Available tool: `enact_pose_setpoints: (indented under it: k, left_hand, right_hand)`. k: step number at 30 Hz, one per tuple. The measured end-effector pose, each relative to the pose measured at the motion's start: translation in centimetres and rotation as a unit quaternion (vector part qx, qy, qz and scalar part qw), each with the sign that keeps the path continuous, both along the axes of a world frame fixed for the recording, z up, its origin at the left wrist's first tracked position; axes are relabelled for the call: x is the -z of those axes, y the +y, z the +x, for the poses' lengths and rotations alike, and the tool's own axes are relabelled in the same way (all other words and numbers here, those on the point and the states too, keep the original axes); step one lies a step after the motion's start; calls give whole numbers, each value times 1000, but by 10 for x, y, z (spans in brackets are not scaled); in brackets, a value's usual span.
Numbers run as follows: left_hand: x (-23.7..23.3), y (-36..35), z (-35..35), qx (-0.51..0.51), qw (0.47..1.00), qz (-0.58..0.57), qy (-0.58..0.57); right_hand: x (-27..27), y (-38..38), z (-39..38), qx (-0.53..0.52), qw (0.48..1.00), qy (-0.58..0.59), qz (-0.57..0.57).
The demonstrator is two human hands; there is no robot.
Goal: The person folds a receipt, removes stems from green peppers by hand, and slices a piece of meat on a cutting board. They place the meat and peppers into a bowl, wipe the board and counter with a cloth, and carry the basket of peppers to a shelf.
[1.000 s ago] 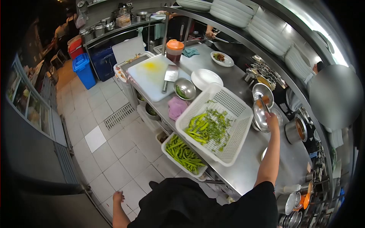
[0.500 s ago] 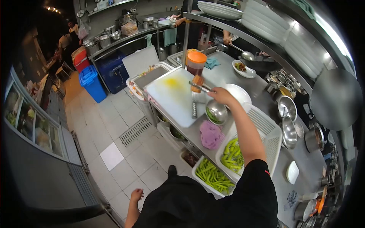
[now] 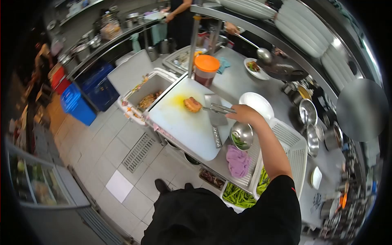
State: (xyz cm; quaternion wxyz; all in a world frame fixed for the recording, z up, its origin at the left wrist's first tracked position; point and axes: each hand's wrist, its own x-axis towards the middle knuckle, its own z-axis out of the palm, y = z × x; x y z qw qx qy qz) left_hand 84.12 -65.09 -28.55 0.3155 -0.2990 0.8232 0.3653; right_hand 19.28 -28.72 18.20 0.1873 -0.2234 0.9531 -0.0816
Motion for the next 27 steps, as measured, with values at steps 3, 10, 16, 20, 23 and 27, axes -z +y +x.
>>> enact_pose_setpoints:
  k: [3, 10, 16, 20, 23, 27]
  left_hand:
    - [18, -53, -69, 62, 996, 34, 52]
    - [-32, -227, -296, -174, 976, 129, 0]
    - [-121, -266, -499, -100, 909, -32, 404]
    - [-248, -146, -567, -51, 835, -3, 548]
    - [-280, -64, -594, -2, 828, 16, 561]
    - [-283, 9, -608, 209, 776, -279, 526]
  right_hand:
    - [-22, 22, 44, 112, 990, 46, -78]
    - [-22, 40, 143, 405, 809, -24, -425]
    - [-3, 111, 203, 500, 566, 22, -655]
    - [-5, 183, 228, 527, 546, 165, -630]
    - [-17, 251, 226, 585, 546, 260, -541]
    - [-10, 365, 196, 643, 553, 316, -424]
